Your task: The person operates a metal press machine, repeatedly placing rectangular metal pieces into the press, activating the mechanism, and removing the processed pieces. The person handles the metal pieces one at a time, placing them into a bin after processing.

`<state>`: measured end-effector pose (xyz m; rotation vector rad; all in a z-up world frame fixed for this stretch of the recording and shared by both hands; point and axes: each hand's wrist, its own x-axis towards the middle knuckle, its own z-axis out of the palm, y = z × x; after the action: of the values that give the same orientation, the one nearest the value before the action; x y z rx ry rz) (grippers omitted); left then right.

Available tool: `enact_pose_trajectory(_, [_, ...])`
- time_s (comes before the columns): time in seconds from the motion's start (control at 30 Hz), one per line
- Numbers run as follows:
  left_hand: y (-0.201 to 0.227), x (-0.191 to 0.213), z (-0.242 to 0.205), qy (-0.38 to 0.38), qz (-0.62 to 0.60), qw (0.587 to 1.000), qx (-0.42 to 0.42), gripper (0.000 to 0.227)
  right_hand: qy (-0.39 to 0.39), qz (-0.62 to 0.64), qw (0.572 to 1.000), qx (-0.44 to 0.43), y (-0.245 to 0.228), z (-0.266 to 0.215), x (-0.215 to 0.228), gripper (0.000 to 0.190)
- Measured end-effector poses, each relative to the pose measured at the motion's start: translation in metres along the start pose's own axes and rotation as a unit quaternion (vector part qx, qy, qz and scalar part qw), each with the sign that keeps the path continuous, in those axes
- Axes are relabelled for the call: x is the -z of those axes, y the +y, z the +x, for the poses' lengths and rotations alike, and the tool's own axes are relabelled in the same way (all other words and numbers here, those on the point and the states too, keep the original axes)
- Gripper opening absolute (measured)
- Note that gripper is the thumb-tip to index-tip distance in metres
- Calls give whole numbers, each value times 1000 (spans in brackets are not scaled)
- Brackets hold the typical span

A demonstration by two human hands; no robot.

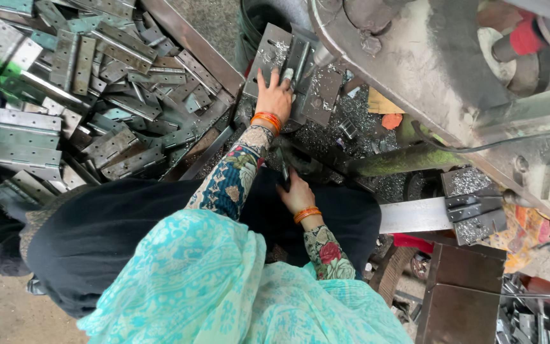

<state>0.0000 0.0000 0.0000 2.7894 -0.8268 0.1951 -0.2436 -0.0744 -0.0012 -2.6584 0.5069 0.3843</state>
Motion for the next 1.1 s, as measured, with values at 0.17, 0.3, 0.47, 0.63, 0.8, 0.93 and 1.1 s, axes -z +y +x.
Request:
enact_pose_trajectory(0.17, [-5,14,-13,-24,33,999,-27,36,-16,-58,997,46,-24,1,44,77])
enact_pose_trajectory(0.3, [-13,17,-16,-11,-23,999,-30,34,-56,-111,992,20,-32,13,59,69])
enact_pose_trajectory(0.47, [-19,16,-15,-25,25,998,-52,35,68,7,996,57,-6,-11,6,73])
enact_pose_trajectory(0.63, [-9,16,-13,-19,-2,998,-60,34,53,38,998,26,22,-4,-34,81])
enact_pose_trajectory(0.8, [-14,14,-14,-14,3,999,-52,42,63,29,997,30,23,-3,-52,78])
enact_pose_trajectory(0.93, [-4,28,-18,-56,38,997,-43,43,64,11,997,50,14,-8,-37,80])
enact_pose_trajectory(1.1, [-6,40,-3,-99,82,991,-30,47,-25,-50,998,37,-10,12,36,67])
